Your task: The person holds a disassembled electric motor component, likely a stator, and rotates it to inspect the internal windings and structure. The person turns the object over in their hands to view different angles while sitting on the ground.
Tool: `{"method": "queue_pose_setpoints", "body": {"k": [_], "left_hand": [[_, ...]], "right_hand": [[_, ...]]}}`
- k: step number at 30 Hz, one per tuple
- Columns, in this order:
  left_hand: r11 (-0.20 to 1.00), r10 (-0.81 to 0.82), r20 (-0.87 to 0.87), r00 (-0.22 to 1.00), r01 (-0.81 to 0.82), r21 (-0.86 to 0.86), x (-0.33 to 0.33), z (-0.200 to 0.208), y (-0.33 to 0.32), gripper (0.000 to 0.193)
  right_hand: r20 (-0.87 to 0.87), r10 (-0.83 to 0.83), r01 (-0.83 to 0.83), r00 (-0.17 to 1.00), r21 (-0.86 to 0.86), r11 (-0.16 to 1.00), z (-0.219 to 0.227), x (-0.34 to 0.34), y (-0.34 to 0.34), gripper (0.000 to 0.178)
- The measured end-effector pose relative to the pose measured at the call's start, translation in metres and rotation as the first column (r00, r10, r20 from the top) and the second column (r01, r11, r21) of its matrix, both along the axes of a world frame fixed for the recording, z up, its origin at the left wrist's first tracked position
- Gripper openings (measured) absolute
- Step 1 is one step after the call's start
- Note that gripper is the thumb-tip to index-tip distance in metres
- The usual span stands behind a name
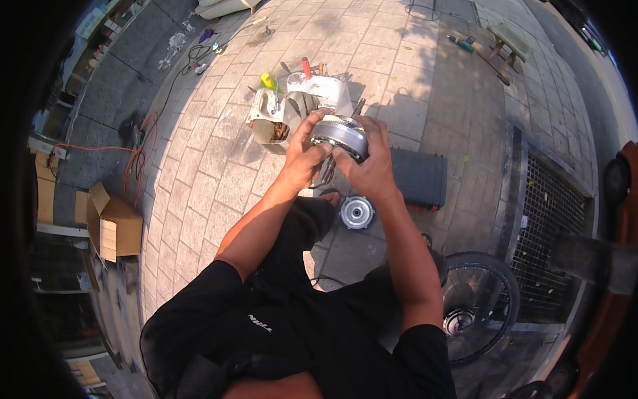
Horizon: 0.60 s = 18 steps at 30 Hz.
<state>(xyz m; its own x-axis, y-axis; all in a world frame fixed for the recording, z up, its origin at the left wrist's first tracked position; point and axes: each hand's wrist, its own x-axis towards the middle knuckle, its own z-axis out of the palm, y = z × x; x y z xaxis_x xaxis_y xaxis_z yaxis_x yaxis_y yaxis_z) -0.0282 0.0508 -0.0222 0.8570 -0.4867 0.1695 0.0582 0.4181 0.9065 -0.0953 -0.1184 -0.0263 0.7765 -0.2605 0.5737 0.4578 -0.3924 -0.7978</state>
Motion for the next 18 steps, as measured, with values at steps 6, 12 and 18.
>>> {"method": "queue_pose_setpoints", "body": {"k": [6,12,18], "left_hand": [[0.999,0.009,0.029,1.000,-0.010,0.046,0.0006,0.0006,0.0031,0.084],[0.998,0.012,0.062,0.998,-0.016,0.064,0.0006,0.0017,0.0027,0.086],[0.999,0.001,0.042,0.999,-0.003,0.034,-0.0003,0.0011,0.0036,0.088]], "right_hand": [[-0.002,0.006,-0.006,1.000,0.005,1.000,-0.0026,-0.0002,0.0005,0.070],[0.005,0.011,-0.011,1.000,0.000,1.000,-0.0053,-0.0002,-0.0010,0.072],[0.012,0.003,-0.003,1.000,-0.017,1.000,-0.0061,0.0006,0.0001,0.073]]}}
